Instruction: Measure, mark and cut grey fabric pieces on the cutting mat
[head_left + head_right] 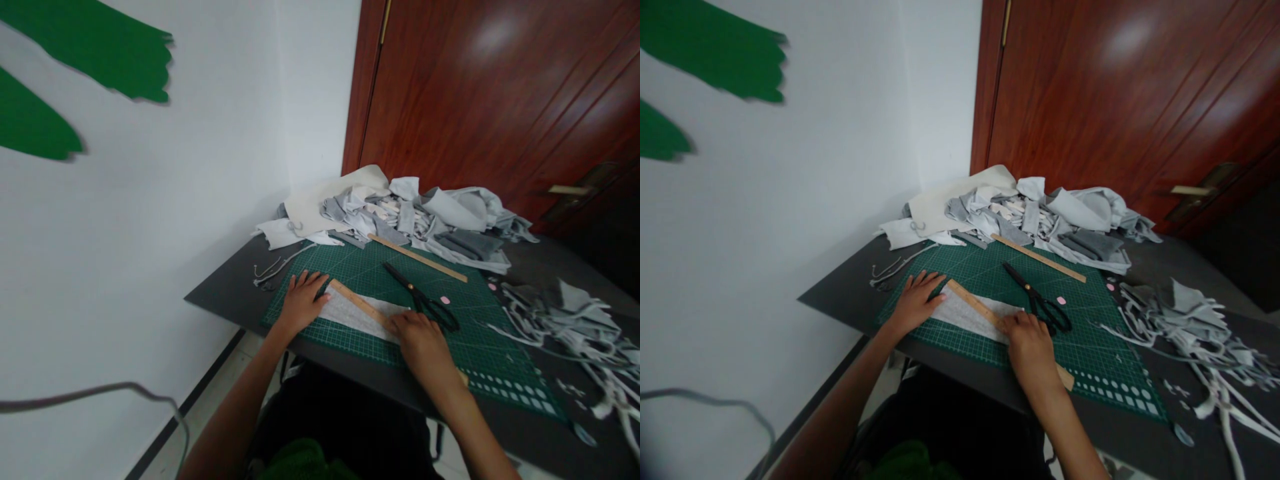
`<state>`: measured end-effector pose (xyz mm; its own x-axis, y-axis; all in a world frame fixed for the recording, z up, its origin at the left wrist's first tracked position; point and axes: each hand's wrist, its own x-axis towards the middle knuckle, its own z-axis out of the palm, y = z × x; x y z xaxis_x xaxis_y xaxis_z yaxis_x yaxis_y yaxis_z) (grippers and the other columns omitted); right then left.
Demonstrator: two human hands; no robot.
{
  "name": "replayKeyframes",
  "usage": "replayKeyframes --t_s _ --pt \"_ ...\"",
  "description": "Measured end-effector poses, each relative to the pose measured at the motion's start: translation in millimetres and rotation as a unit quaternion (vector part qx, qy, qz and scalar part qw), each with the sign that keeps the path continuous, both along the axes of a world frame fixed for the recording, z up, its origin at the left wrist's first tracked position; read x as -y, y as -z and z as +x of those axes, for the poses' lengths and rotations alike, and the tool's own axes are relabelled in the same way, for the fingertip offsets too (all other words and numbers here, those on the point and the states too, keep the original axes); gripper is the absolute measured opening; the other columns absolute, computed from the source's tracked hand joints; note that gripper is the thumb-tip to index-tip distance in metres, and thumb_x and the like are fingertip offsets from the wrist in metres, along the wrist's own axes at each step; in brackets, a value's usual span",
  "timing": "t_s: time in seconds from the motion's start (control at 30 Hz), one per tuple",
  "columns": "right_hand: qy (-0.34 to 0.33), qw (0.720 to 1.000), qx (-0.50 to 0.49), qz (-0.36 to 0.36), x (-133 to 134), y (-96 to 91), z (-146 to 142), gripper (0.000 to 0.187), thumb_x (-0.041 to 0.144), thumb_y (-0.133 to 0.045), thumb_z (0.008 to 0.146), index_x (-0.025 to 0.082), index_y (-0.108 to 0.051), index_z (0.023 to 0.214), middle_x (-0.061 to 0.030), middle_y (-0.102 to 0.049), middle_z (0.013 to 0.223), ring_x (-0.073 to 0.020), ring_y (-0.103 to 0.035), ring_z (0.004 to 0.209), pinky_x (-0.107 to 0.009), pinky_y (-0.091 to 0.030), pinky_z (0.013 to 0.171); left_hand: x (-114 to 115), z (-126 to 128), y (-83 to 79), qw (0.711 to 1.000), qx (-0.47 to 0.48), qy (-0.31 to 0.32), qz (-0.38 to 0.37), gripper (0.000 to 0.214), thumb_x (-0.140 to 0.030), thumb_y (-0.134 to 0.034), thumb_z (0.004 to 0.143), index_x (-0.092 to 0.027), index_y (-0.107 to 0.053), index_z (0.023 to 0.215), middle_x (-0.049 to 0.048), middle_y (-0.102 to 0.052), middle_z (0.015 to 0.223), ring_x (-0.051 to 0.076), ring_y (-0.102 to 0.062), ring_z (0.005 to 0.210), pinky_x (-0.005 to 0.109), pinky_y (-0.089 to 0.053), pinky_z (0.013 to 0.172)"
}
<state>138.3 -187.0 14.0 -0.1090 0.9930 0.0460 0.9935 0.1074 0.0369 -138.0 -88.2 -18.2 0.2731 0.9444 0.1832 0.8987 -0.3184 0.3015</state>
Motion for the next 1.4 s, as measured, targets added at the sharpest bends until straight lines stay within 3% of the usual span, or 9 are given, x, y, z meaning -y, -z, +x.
replayKeyframes --t_s 0.43,0.6,0.83,1.03,1.2,1.3,1.4 --pt "-0.01 0.999 -0.042 -0.024 11 -5.3 14 0.059 -0.007 -0.045 0.086 0.027 -0.076 0.123 -0.009 -0.074 0.119 -0.0244 -0.064 0.111 -0.038 -0.032 0.09 3 3 -3.2 1.0 0.006 0.005 0.001 0.034 -0.036 -0.06 0.1 -0.03 -0.066 0.132 0.0032 -0.052 0.157 0.036 -0.034 0.154 0.064 -0.021 0.126" --pt "-0.028 0.998 -0.047 -0.031 10 -2.3 20 0.068 -0.011 -0.042 0.084 0.032 -0.076 0.124 -0.0075 -0.072 0.123 -0.0257 -0.06 0.118 -0.039 -0.031 0.092 1 5 -5.2 1.0 0.006 0.001 -0.008 0.039 -0.035 -0.061 0.098 -0.032 -0.064 0.136 0.0038 -0.053 0.156 0.037 -0.033 0.154 0.066 -0.019 0.125" --pt "-0.058 0.997 -0.049 -0.03 7 0.1 17 0.05 0.003 -0.044 0.097 0.029 -0.075 0.127 -0.0108 -0.071 0.128 -0.0279 -0.059 0.117 -0.039 -0.034 0.091 1 9 -5.1 1.0 0.016 -0.005 0.008 0.027 -0.033 -0.054 0.102 -0.031 -0.068 0.125 0.0032 -0.056 0.151 0.036 -0.036 0.151 0.066 -0.021 0.124" --pt "-0.092 0.995 -0.036 -0.014 3 6.6 16 0.076 -0.013 -0.04 0.079 0.027 -0.07 0.136 -0.0125 -0.065 0.141 -0.029 -0.054 0.131 -0.042 -0.032 0.103 -1 8 -4.7 1.0 0.016 -0.004 0.01 0.035 -0.032 -0.054 0.102 -0.028 -0.063 0.136 0.0072 -0.053 0.154 0.037 -0.035 0.152 0.067 -0.021 0.124" --pt "-0.094 0.994 -0.057 -0.027 -3 12.1 20 0.074 -0.011 -0.036 0.084 0.024 -0.066 0.141 -0.0128 -0.062 0.148 -0.0262 -0.054 0.136 -0.042 -0.032 0.106 -3 5 -4.7 0.998 0.061 -0.003 0.005 0.02 -0.027 -0.062 0.097 -0.027 -0.071 0.116 0.0065 -0.059 0.144 0.034 -0.04 0.149 0.062 -0.024 0.124" --pt "-0.08 0.994 -0.062 -0.03 -2 11.0 22 0.073 -0.01 -0.035 0.084 0.025 -0.067 0.139 -0.0121 -0.063 0.147 -0.0247 -0.058 0.133 -0.04 -0.033 0.105 -4 3 -3.6 0.997 0.078 -0.002 0.016 0.015 -0.025 -0.068 0.093 -0.024 -0.068 0.108 0.0067 -0.062 0.135 0.033 -0.04 0.148 0.059 -0.023 0.125" --pt "-0.069 0.995 -0.066 -0.033 3 7.3 21 0.073 -0.011 -0.037 0.082 0.026 -0.07 0.135 -0.0107 -0.066 0.144 -0.0232 -0.061 0.129 -0.037 -0.034 0.102 -4 3 -2.4 0.994 0.101 0.034 0.024 0.016 -0.022 -0.069 0.091 -0.023 -0.065 0.106 0.0057 -0.064 0.123 0.028 -0.051 0.135 0.053 -0.029 0.123"
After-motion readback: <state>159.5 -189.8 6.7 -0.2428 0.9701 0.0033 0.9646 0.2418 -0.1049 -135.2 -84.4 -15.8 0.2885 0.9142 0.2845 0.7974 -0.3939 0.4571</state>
